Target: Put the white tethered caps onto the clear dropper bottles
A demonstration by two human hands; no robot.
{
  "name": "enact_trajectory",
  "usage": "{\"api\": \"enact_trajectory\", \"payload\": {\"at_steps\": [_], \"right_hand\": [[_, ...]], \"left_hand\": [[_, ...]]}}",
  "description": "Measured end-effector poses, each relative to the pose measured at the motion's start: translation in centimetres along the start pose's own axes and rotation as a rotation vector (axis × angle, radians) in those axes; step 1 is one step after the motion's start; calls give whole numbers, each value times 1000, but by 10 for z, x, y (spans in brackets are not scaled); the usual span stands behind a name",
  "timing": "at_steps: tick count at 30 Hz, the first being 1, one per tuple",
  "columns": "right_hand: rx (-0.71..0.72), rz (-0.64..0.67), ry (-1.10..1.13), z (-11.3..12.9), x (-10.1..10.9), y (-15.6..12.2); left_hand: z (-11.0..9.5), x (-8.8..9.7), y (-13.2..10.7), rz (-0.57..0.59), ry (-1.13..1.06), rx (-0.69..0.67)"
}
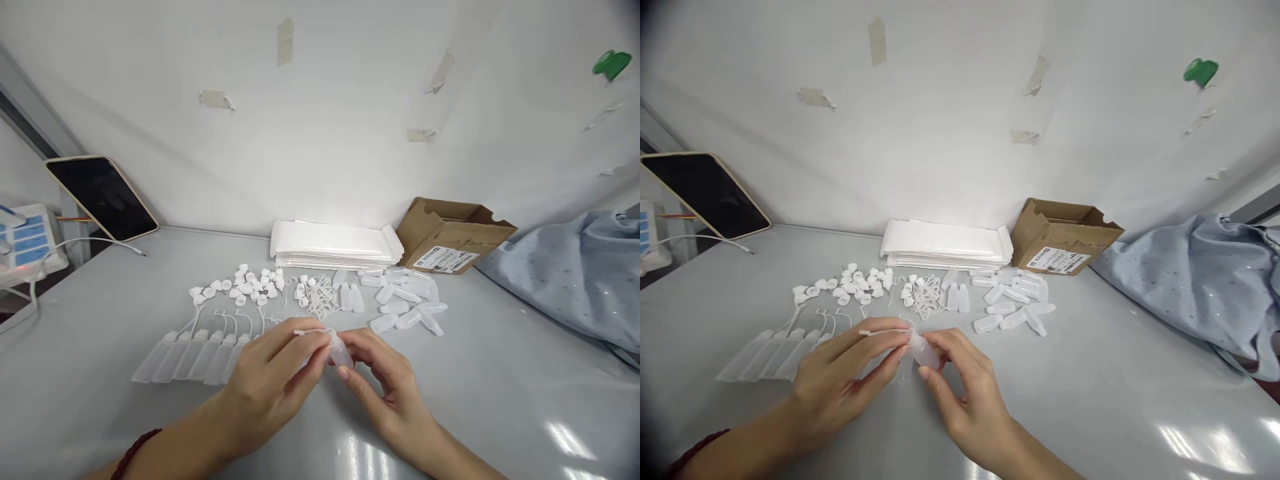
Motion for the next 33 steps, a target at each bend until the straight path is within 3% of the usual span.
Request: {"api": "enact_trajectory", "payload": {"at_steps": [7,9,17,25,28,33], "right_hand": [[52,-37,-20,-3,-3,-4],[85,-37,-17,-4,-4,-6],[165,72,-57,-1,-7,-6],[162,-40,-10,-3,-9,-8],[59,-79,116,-4,-9,-7],[-338,-10,696,-5,-5,-3]], "left_hand": [[0,7,12,209,-318,330],[0,8,12,235,-364,369],[-5,4,9,106,-179,114],[-2,0,0,35,-93,37],[-2,-1,-1,36,-91,-3],[-1,-3,-3,51,-96,5]]}}
Point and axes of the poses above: each hand's wrist, its own y-axis towards the middle knuckle, its own x-axis out of the back of the hand, z = x × y, the point moved 1 cm from there along y, towards the middle knuckle, and after that the axes turned 6 degrees about y, right-handed, at the moved point
